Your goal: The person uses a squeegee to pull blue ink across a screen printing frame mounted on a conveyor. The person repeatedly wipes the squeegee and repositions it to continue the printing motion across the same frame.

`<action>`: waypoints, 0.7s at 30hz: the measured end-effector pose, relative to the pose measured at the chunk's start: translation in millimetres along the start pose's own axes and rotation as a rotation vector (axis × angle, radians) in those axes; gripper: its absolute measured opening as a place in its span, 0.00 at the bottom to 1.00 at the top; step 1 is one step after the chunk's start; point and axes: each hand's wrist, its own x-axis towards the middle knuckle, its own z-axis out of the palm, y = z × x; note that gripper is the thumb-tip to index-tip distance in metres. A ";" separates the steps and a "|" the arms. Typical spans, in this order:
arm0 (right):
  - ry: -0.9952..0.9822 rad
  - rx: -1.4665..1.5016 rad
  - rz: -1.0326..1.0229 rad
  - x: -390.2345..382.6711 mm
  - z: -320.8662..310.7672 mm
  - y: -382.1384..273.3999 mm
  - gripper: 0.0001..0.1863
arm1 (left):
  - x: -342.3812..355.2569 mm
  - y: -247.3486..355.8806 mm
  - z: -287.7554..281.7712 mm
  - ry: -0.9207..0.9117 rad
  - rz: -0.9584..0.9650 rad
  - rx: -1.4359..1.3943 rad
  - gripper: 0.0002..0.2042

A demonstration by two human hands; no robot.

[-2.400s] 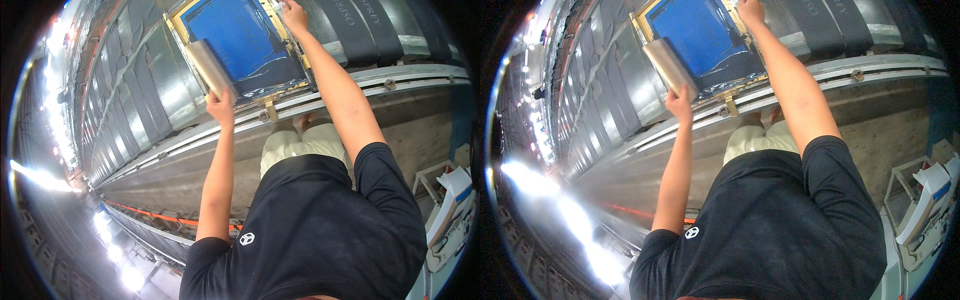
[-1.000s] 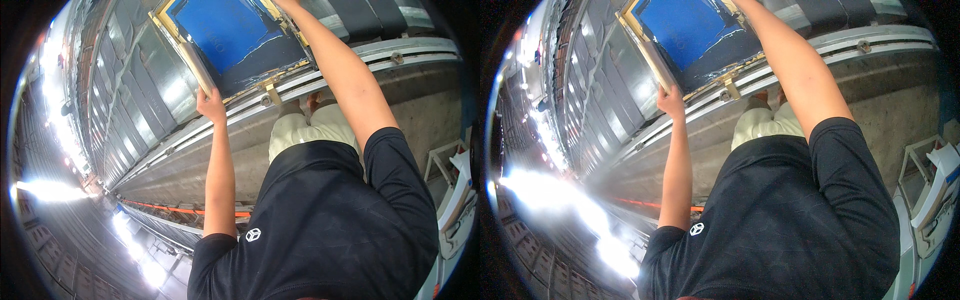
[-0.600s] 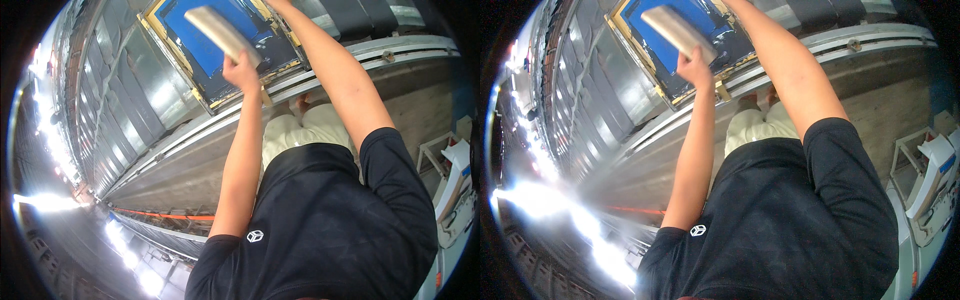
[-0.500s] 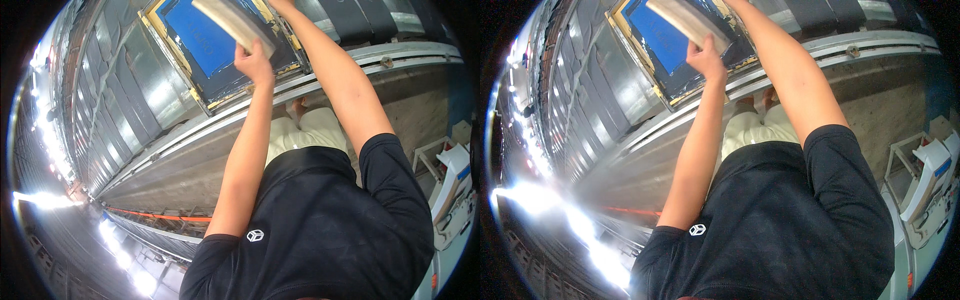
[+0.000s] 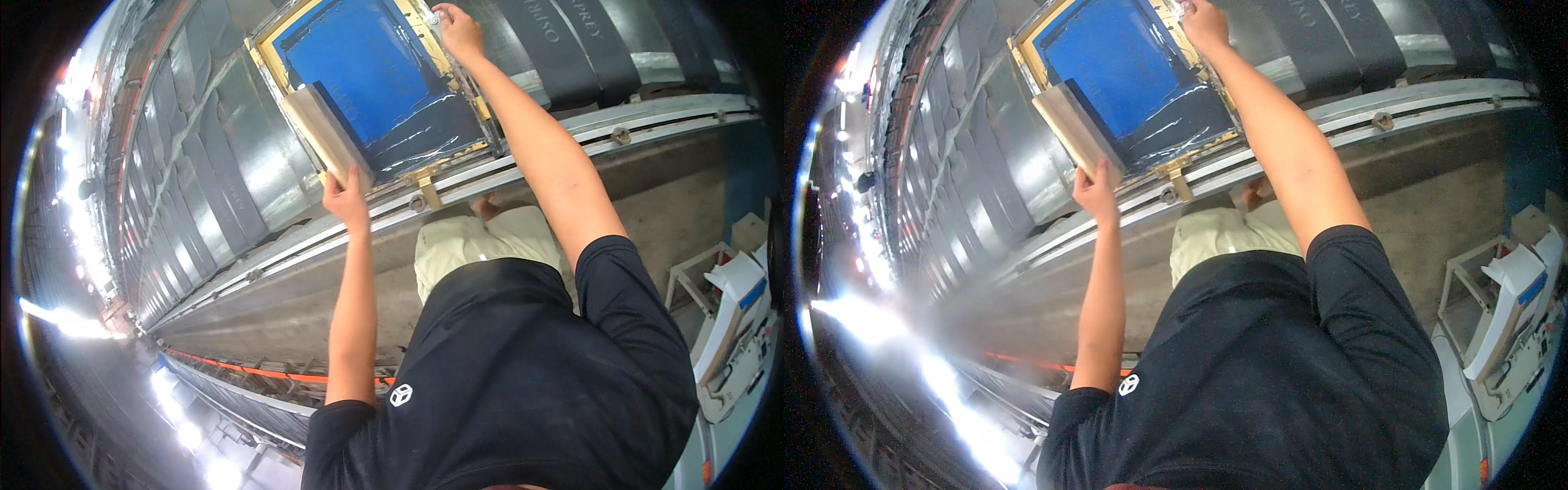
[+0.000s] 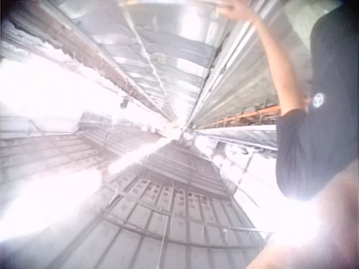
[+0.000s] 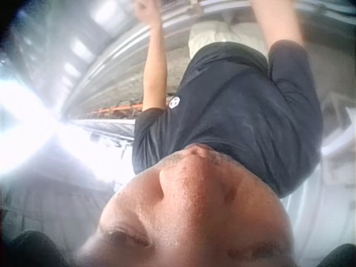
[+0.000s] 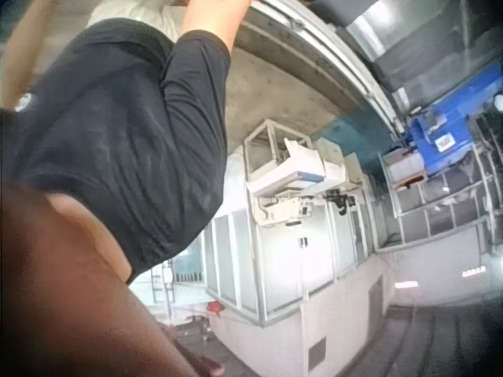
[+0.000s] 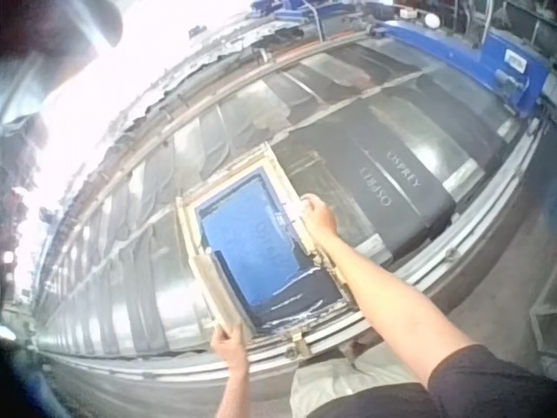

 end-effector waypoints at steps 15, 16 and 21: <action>-0.076 -0.020 -0.071 20.7 -54.6 -59.2 0.12 | -42.8 34.5 33.9 -0.258 0.478 0.513 0.30; -0.063 -0.030 -0.146 34.1 -67.6 -49.3 0.13 | -49.5 34.4 48.6 -0.282 0.479 0.509 0.31; -0.133 -0.165 -0.214 101.2 -148.5 7.4 0.13 | -77.8 63.6 126.2 -0.399 0.451 0.572 0.32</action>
